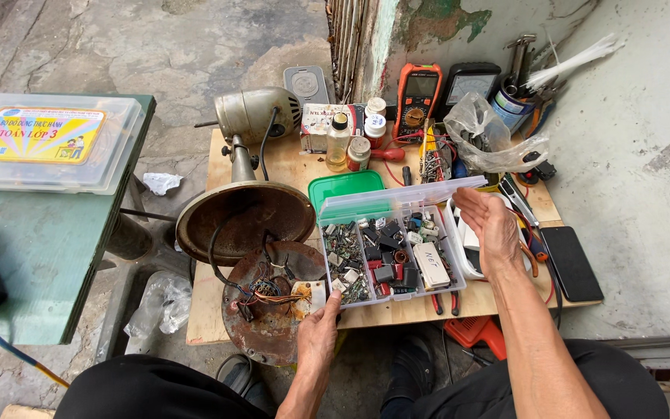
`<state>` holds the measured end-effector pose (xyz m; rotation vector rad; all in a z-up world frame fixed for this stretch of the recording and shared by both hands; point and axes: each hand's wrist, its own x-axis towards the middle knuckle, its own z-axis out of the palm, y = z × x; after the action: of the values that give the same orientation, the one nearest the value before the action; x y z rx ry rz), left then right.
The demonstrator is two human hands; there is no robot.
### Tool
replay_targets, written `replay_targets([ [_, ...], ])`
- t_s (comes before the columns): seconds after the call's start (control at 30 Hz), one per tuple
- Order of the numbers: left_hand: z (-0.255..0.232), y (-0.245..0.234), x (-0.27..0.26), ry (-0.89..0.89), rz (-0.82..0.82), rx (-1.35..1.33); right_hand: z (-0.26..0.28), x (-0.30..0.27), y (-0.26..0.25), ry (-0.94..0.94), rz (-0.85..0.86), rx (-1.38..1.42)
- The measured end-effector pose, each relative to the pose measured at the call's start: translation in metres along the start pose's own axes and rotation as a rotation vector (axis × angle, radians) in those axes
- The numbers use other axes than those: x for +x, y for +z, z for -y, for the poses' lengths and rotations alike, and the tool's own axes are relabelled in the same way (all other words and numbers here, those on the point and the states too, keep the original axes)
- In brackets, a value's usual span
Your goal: The person opens a plastic storage box and sorts through small electronic components, picking up and inspecting several items before placing them back. The person then closes the box and moves it to a nearby table.
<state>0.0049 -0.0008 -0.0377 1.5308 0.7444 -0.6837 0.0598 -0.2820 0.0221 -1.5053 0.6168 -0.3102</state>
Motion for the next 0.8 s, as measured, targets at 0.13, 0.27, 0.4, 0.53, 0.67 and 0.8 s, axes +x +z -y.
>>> replay_targets([
  [0.13, 0.004, 0.000, 0.007, 0.012, -0.001, 0.003, -0.019, 0.009, -0.002, 0.021, 0.000, -0.071],
  [0.27, 0.005, 0.001, 0.008, -0.013, -0.001, -0.067, -0.031, 0.019, 0.001, 0.173, 0.026, -0.160],
  [0.4, 0.006, 0.001, 0.007, -0.031, 0.021, -0.063, -0.069, 0.054, -0.005, 0.160, 0.030, -0.355],
  [0.53, 0.009, 0.002, 0.012, -0.031, 0.023, -0.079, -0.049, 0.050, 0.010, 0.194, 0.094, -0.570],
  [0.67, 0.017, 0.003, 0.024, -0.041, 0.021, -0.129, -0.037, 0.045, 0.018, 0.116, 0.130, -0.804],
  [0.8, 0.015, 0.003, 0.021, -0.042, 0.026, -0.127, -0.037, 0.047, 0.020, 0.069, 0.153, -0.915],
])
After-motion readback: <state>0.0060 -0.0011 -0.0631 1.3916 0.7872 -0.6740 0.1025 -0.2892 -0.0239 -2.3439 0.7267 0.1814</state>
